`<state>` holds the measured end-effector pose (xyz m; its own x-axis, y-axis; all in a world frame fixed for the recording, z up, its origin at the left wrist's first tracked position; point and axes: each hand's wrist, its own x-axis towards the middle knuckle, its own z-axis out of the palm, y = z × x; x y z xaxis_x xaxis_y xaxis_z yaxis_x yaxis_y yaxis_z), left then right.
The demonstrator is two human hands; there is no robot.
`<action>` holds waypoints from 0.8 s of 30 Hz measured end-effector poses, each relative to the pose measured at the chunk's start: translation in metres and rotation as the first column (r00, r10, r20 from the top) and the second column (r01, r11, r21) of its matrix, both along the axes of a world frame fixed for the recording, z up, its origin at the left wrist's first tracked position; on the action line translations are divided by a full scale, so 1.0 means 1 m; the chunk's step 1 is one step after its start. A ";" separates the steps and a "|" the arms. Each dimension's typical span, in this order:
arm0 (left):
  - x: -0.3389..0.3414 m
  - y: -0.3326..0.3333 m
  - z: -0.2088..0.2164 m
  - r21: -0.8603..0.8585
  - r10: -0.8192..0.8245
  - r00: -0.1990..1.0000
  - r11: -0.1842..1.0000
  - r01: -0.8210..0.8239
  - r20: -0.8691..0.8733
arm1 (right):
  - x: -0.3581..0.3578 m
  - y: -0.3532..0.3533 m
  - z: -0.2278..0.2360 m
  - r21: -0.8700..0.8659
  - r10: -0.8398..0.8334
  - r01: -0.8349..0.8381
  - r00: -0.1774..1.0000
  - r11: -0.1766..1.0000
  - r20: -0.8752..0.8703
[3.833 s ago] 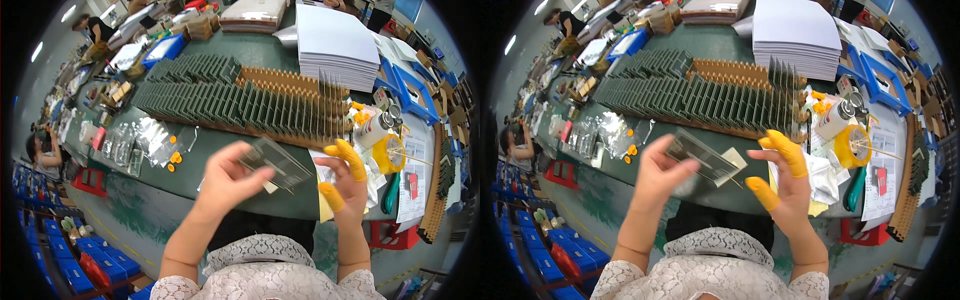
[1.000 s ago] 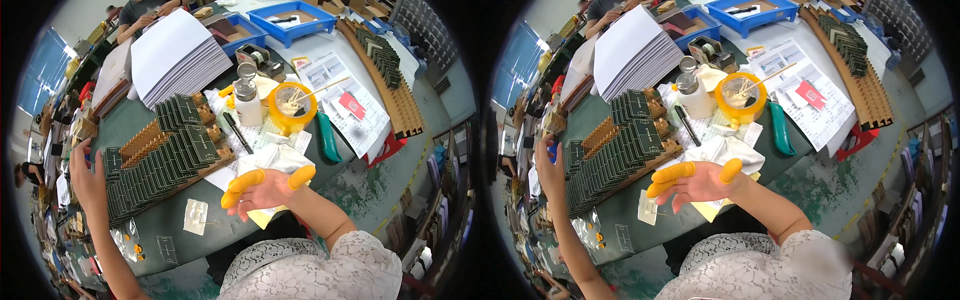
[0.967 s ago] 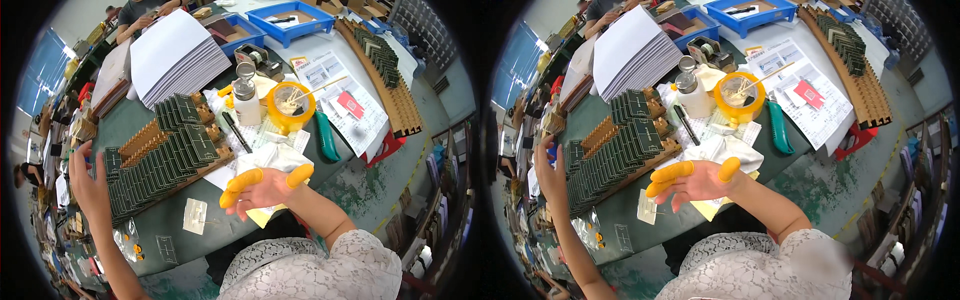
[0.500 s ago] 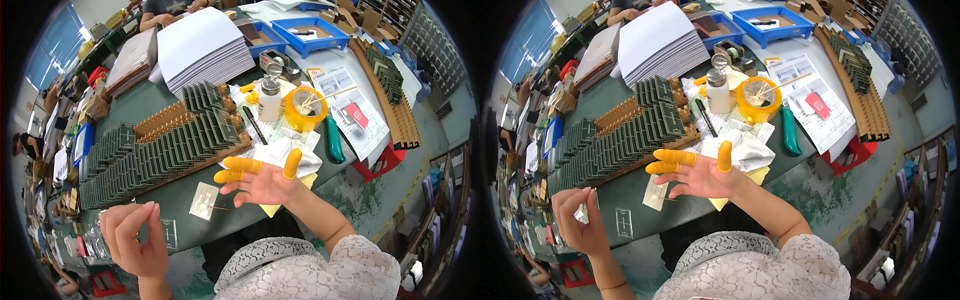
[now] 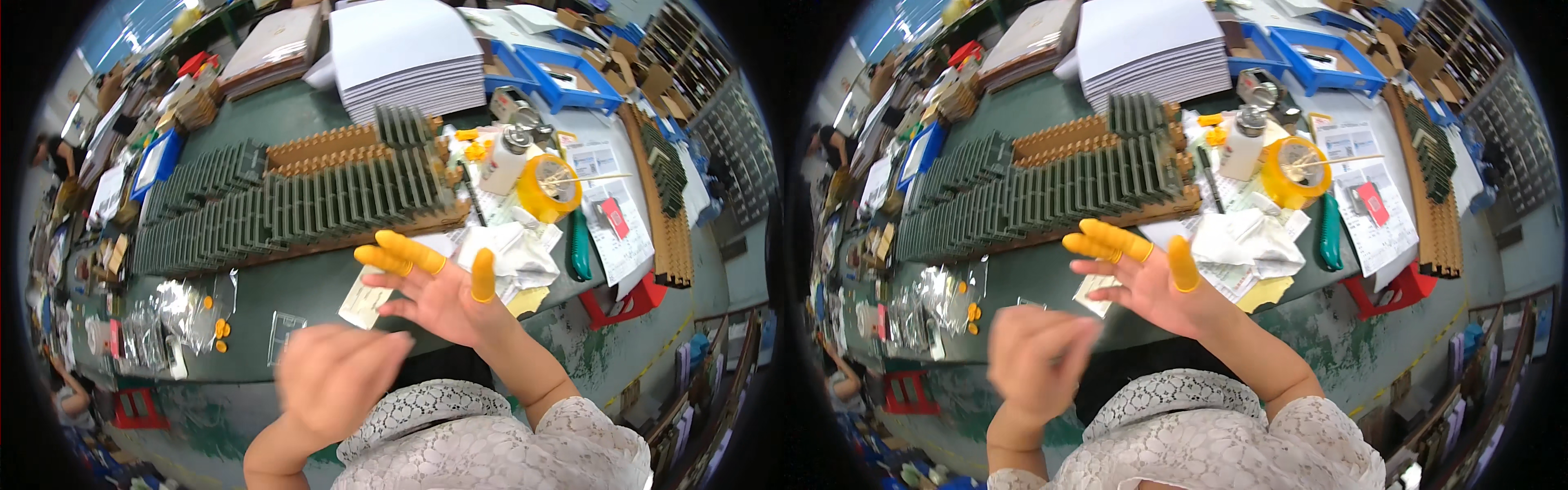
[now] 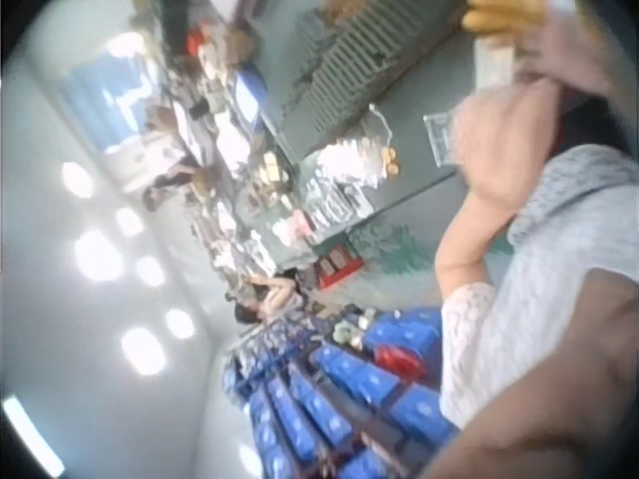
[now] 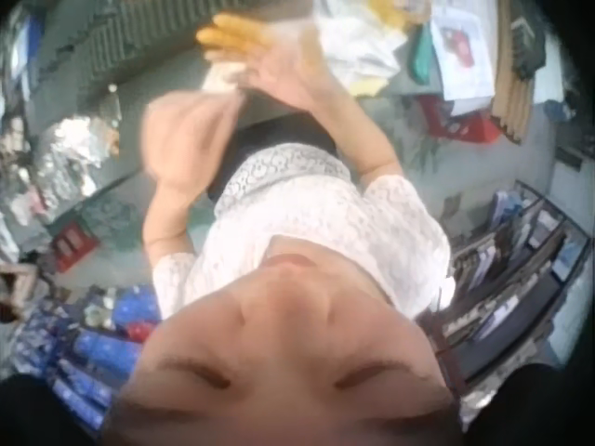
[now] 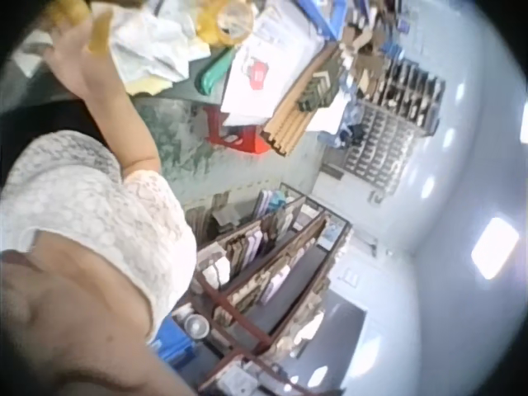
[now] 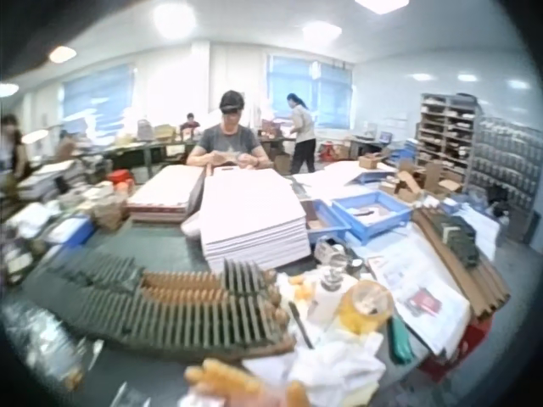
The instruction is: The person applies glue to a small rectangular card using a bottle and a wooden stick. They then place a transparent plastic sheet onto the glued surface and press it down. The person repeats this process with another card, applying glue and smoothing the plastic sheet with the stick.
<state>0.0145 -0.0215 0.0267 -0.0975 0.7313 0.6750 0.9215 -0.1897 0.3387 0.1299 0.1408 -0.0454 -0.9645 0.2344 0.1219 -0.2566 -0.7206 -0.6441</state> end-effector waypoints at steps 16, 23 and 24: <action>0.013 0.024 -0.038 0.076 0.002 0.986 0.997 -0.015 0.169 | -0.016 -0.048 0.012 0.218 -0.455 0.417 0.874 0.882 0.172; -0.003 0.043 -0.018 0.271 0.312 0.910 0.883 -0.384 0.274 | 0.006 -0.056 0.001 0.463 -0.578 0.521 0.815 0.717 -0.021; -0.019 0.056 -0.001 0.335 0.344 0.850 0.808 -0.485 0.399 | 0.018 -0.056 -0.002 0.523 -0.605 0.523 0.796 0.673 -0.018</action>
